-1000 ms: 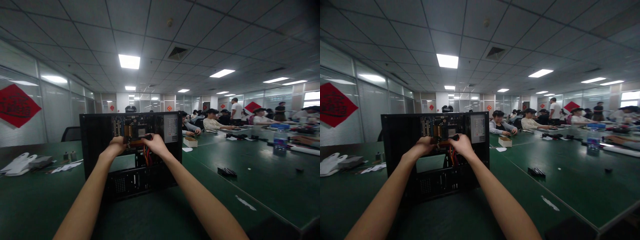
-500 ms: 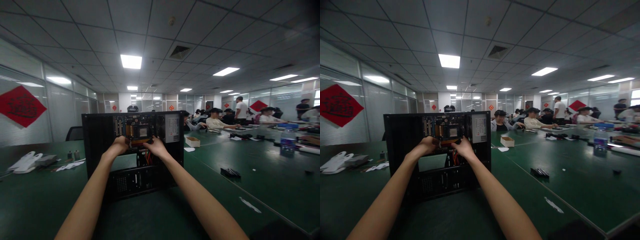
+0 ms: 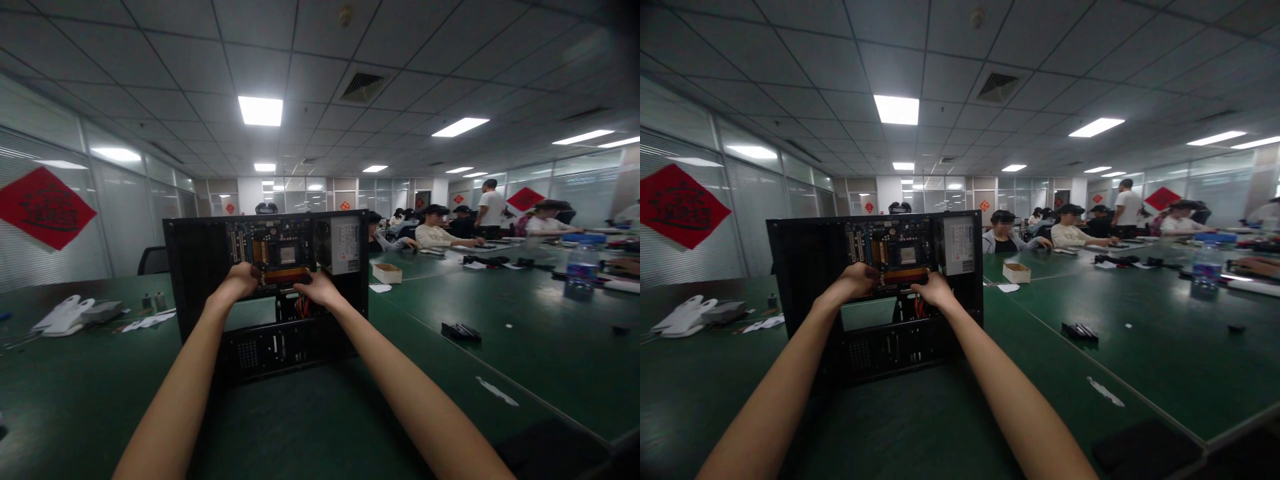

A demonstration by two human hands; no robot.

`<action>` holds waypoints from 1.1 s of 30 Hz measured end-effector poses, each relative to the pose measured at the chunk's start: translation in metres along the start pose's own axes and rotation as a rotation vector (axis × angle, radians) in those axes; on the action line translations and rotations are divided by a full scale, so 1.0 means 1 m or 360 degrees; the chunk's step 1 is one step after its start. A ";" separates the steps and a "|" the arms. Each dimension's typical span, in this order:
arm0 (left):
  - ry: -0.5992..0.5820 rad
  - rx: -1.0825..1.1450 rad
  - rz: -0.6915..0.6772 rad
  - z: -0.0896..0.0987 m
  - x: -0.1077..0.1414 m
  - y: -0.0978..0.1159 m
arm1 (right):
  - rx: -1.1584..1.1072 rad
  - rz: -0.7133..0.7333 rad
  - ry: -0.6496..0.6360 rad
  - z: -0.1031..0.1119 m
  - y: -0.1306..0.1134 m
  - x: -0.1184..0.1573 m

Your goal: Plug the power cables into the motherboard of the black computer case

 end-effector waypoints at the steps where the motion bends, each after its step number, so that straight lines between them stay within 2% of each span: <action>1: 0.0008 -0.0024 -0.0005 0.001 0.001 0.001 | 0.0022 0.0006 -0.0005 -0.001 0.001 0.002; 9: 0.0016 -0.0084 -0.0016 0.003 0.001 0.004 | 0.0225 0.0055 0.0074 0.000 -0.003 0.013; 17: -0.0052 0.0059 0.0089 -0.003 0.003 -0.002 | 0.0122 0.0107 0.0174 0.003 -0.002 0.015; 23: -0.0100 0.0103 0.0069 -0.008 0.000 -0.006 | 0.0140 0.0053 0.0150 0.003 0.001 0.016; 33: -0.0110 0.0100 0.0037 -0.010 0.001 -0.003 | 0.0158 0.0146 0.0147 0.003 -0.003 0.017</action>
Point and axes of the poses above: each hand's wrist, its own x-axis away from the middle knuckle, its own z-axis out of the back of the hand, y = z × x, the point moved 9 cm from there along -x, towards the middle knuckle, and after that the axes turned 8 degrees about x, right-handed, at the moved point
